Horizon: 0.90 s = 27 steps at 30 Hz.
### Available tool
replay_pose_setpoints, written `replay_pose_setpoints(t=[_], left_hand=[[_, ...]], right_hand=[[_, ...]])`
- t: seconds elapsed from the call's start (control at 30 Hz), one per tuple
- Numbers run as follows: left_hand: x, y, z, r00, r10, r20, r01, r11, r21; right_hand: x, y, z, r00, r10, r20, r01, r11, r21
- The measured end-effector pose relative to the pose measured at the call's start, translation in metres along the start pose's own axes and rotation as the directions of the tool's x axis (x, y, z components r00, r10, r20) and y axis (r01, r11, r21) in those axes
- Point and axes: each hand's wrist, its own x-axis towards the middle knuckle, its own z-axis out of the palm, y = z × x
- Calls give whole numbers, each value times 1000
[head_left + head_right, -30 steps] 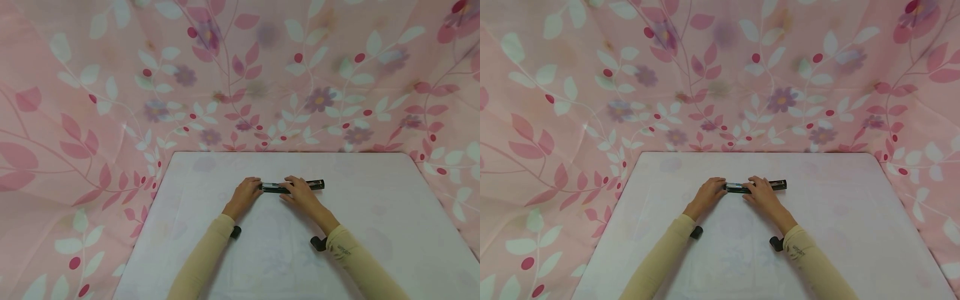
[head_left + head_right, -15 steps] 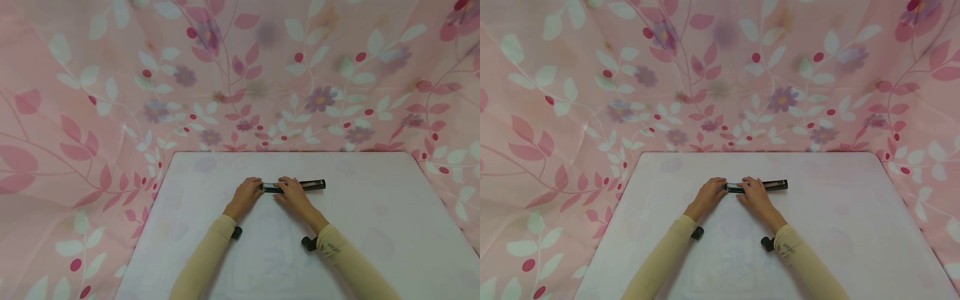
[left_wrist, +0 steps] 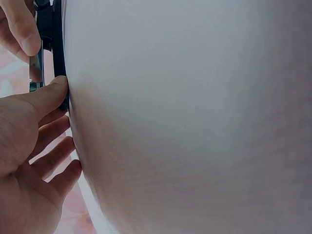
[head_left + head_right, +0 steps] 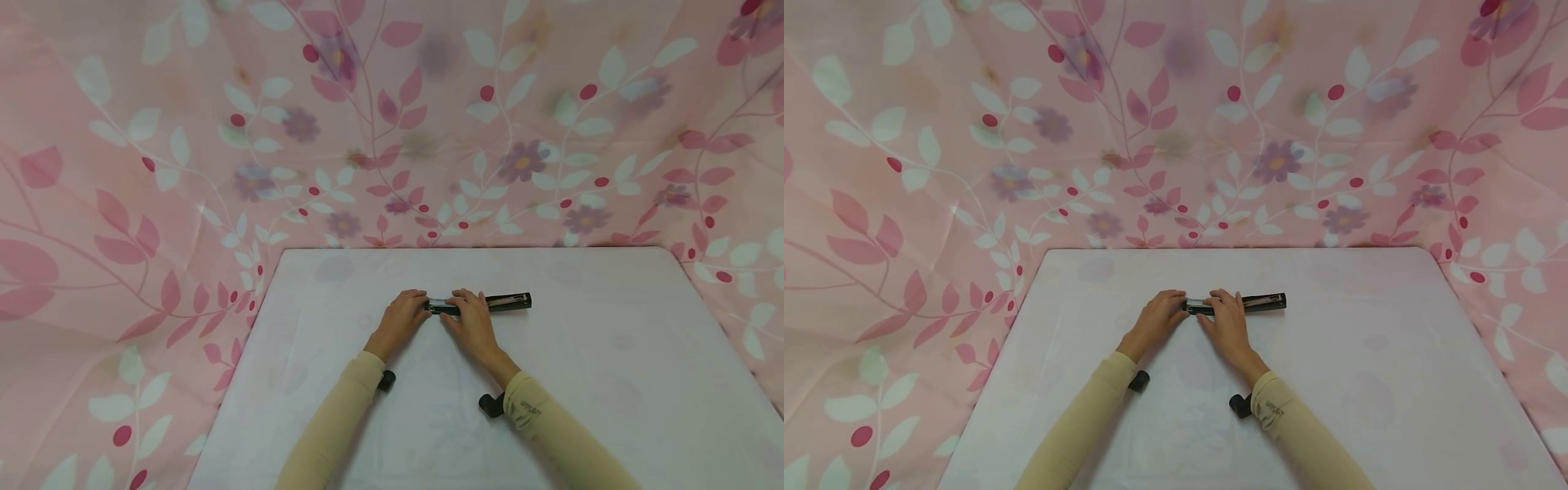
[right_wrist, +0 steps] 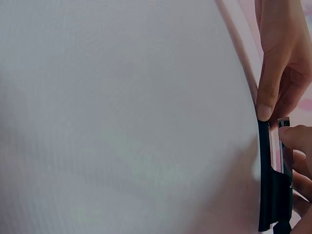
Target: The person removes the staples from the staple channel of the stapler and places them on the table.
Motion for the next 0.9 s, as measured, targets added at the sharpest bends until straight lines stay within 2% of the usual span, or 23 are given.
replay_pose_setpoints(t=[0.37, 0.57, 0.9], left_hand=[[0, -1, -1, 1000, -3, 13, 3, 1000, -7], [0, 0, -2, 1000, -12, 20, 12, 1000, -9], [-1, 1, -2, 1000, -15, 15, 15, 1000, -11]], right_hand=[[2, -1, 4, 998, 42, -54, -37, 996, 84], [5, -3, 2, 997, 63, -45, -58, 994, 91], [7, -5, 2, 997, 44, -62, -37, 993, 114]])
